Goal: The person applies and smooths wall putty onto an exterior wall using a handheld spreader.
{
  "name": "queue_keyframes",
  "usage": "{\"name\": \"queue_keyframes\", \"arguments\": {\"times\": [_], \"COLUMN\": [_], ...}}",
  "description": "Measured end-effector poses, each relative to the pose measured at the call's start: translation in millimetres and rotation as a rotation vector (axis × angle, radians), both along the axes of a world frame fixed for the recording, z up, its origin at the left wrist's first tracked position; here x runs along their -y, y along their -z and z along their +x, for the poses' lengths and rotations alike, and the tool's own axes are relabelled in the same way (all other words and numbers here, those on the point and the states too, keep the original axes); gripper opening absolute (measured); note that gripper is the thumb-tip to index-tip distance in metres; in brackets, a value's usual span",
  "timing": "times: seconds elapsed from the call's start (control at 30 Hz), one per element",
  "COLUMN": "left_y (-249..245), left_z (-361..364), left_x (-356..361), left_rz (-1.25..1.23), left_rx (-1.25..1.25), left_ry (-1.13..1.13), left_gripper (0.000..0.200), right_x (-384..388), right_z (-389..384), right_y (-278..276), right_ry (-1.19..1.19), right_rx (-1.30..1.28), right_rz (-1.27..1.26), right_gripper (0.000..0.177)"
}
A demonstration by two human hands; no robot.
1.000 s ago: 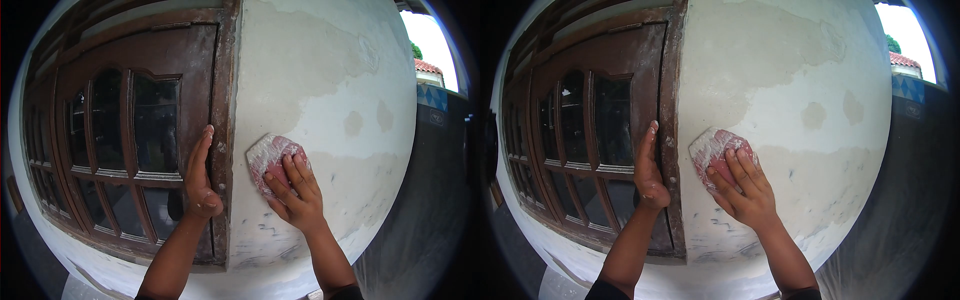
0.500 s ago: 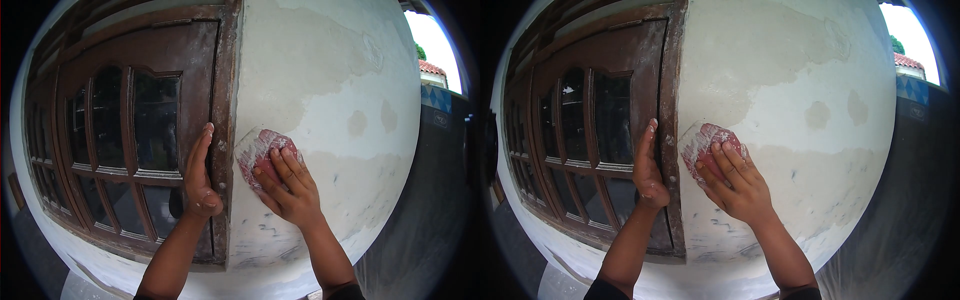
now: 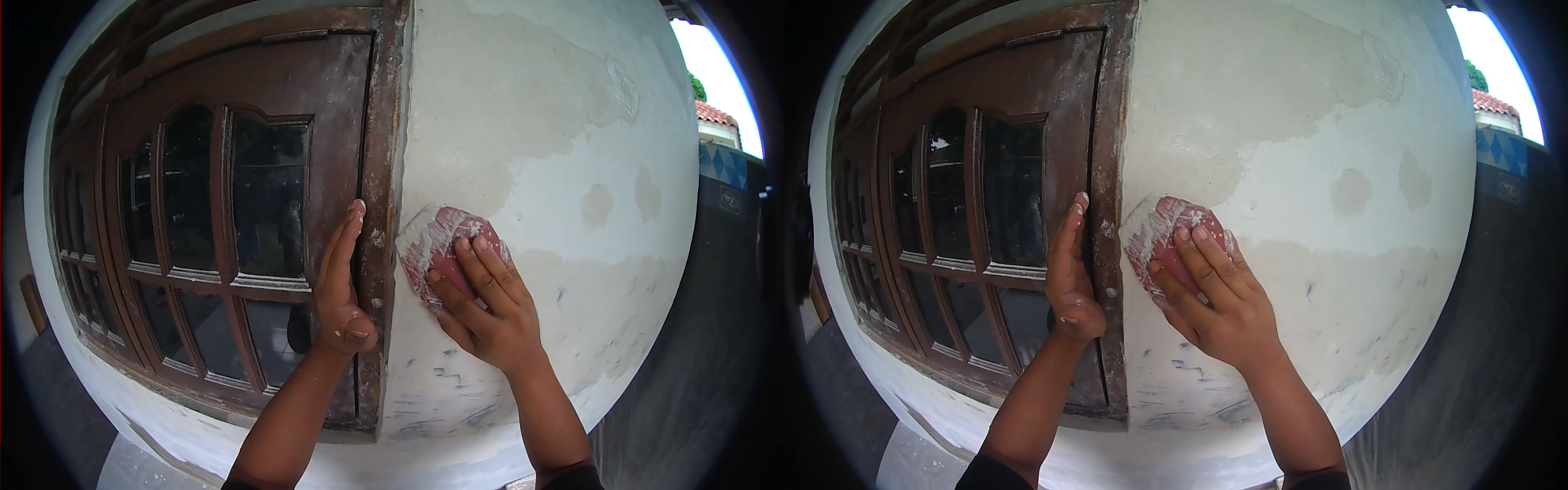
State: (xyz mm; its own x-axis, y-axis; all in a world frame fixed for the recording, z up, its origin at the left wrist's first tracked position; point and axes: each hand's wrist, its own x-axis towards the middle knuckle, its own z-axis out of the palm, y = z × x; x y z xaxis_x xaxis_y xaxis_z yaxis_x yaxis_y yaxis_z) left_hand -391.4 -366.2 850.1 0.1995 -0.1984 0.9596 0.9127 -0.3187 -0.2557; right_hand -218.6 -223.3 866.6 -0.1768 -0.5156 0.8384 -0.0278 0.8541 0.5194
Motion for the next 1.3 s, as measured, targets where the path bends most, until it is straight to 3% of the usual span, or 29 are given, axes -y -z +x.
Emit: {"name": "queue_keyframes", "arguments": {"times": [0.17,0.37,0.57,0.8,0.97,1.13,1.3], "left_y": [1,1,-1,1,0,1,0], "left_z": [-1,2,10,2,6,21,19], "left_x": [1,3,9,3,5,12,11], "left_rz": [0.005,-0.023,-0.022,-0.006,0.002,-0.085,-0.069], "left_rx": [-0.009,0.040,0.021,0.002,-0.011,0.151,0.133], "left_ry": [-0.020,-0.023,-0.060,-0.052,-0.039,-0.053,-0.060], "left_gripper": [0.114,0.114,0.115,0.114,0.114,0.114,0.113], "right_x": [-17,5,-15,8,-14,-10,-18], "right_z": [17,3,14,3,17,15,6], "right_y": [40,-3,35,7,46,28,32], "right_ry": [0.060,0.017,0.067,0.030,0.061,0.030,0.059], "right_rx": [-0.009,-0.051,0.023,-0.020,0.032,-0.032,0.005], "right_rz": [-0.041,0.024,-0.022,-0.017,-0.052,-0.086,-0.100], "right_gripper": [0.041,0.036,0.039,0.038,0.039,0.040,0.042]}}
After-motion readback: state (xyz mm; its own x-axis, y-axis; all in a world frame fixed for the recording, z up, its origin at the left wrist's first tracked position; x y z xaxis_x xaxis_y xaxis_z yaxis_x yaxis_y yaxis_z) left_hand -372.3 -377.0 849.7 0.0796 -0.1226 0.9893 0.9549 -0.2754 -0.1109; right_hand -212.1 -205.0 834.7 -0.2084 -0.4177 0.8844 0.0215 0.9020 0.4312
